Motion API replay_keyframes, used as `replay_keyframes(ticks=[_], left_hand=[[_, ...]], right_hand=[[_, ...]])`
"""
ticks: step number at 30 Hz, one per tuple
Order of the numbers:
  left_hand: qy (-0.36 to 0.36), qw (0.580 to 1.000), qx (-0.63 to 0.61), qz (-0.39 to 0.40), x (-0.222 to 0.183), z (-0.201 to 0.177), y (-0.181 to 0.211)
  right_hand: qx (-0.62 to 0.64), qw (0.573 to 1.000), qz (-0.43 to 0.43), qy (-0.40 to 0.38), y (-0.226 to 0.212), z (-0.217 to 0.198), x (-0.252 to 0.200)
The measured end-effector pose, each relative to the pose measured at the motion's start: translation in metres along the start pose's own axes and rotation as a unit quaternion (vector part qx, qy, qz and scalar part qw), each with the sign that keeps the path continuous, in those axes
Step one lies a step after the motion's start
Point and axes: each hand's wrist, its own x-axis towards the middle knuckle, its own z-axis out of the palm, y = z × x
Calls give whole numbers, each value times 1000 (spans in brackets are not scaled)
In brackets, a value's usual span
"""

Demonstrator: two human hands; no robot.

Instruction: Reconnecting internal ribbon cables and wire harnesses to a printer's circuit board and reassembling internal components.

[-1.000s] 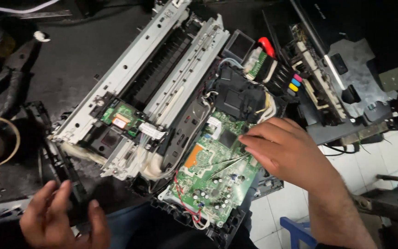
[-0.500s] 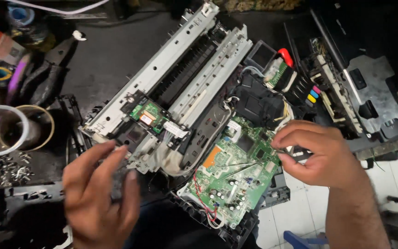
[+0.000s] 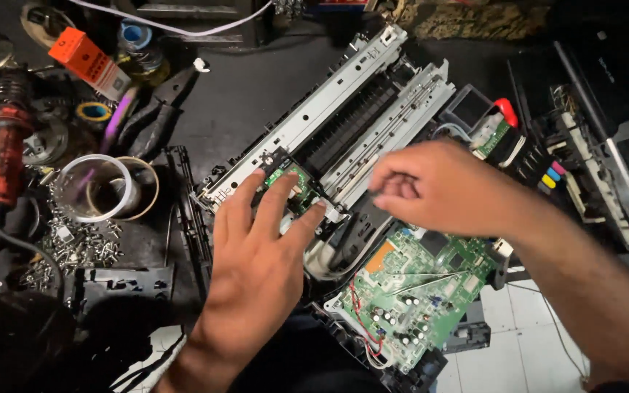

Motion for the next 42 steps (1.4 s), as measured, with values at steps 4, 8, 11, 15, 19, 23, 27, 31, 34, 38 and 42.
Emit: replay_keyframes(ticks=[4,8,11,15,19,23,27,31,34,38,42], left_hand=[[-70,997,-4,-25,-3,8,3],[-39,998,-13,-41,-7,1,11],[-17,998,-6,-53,-9,7,16],[-32,998,15,-49,-10,8,15],[-37,998,12,-51,-8,6,17],[-31,997,20,-66,-3,3,21],[-35,996,31,-71,-3,6,22],[-36,996,56,-59,-5,7,23],[-34,996,62,-56,-6,9,23],[-49,995,67,-47,-7,6,22],[-59,995,67,-55,-7,7,24]], right_hand=[[-49,988,86,-115,-45,-10,23],[-103,988,43,-109,-43,-7,44],[-123,979,45,-158,-51,-13,49],[-137,975,25,-174,-51,-14,57],[-116,974,30,-192,-50,-13,63],[-77,977,-1,-200,-38,-11,73],[-50,979,37,-195,-44,-13,66],[-25,982,58,-175,-42,-10,64],[-23,985,46,-167,-37,-6,66],[-19,986,41,-157,-39,0,63],[26,990,48,-131,-37,5,57]])
